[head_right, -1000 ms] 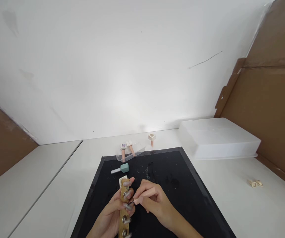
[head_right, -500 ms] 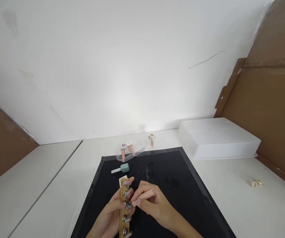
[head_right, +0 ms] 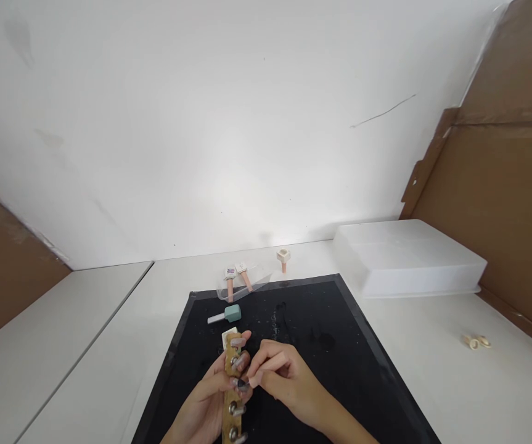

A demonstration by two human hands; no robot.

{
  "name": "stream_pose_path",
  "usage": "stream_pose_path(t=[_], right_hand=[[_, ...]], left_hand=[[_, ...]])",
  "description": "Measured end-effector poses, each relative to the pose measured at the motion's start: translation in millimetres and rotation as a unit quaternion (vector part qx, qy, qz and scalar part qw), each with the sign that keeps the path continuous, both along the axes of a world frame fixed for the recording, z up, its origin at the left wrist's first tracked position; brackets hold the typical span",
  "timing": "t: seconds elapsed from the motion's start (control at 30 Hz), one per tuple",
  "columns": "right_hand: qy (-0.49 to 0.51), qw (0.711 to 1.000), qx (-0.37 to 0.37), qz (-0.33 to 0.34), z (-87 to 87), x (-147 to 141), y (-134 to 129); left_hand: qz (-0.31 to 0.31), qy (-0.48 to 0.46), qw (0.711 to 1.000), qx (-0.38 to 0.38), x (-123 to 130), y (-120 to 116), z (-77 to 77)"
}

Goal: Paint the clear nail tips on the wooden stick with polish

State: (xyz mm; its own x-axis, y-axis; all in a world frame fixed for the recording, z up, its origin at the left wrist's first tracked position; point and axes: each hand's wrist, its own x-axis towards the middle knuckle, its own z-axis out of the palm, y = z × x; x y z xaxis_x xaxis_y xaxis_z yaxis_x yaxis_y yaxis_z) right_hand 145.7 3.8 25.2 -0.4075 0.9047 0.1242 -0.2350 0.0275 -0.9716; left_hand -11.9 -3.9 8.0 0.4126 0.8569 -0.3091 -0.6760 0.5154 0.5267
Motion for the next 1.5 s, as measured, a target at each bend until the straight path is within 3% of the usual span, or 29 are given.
stream_pose_path(t=[0.43,0.87,1.2,1.5], right_hand=[[-0.019,0.999,-0.032,-0.009,8.6,-2,-1],[-0.049,0.998,-0.027,-0.034,-0.3,-2,1],[-0.022,0.999,-0.029,-0.021,3.3,-3,-1],[-0.019,1.0,0.018,0.009,3.1,0,-1]], left_hand=[[-0.002,0.004,1.0,0.008,-1,-1,0.5],[0.003,0.009,1.0,0.003,0,-1,1.9],[0.001,0.016,1.0,0.002,1,-1,2.8],[-0.003,0.012,1.0,0.008,1,-1,0.8]])
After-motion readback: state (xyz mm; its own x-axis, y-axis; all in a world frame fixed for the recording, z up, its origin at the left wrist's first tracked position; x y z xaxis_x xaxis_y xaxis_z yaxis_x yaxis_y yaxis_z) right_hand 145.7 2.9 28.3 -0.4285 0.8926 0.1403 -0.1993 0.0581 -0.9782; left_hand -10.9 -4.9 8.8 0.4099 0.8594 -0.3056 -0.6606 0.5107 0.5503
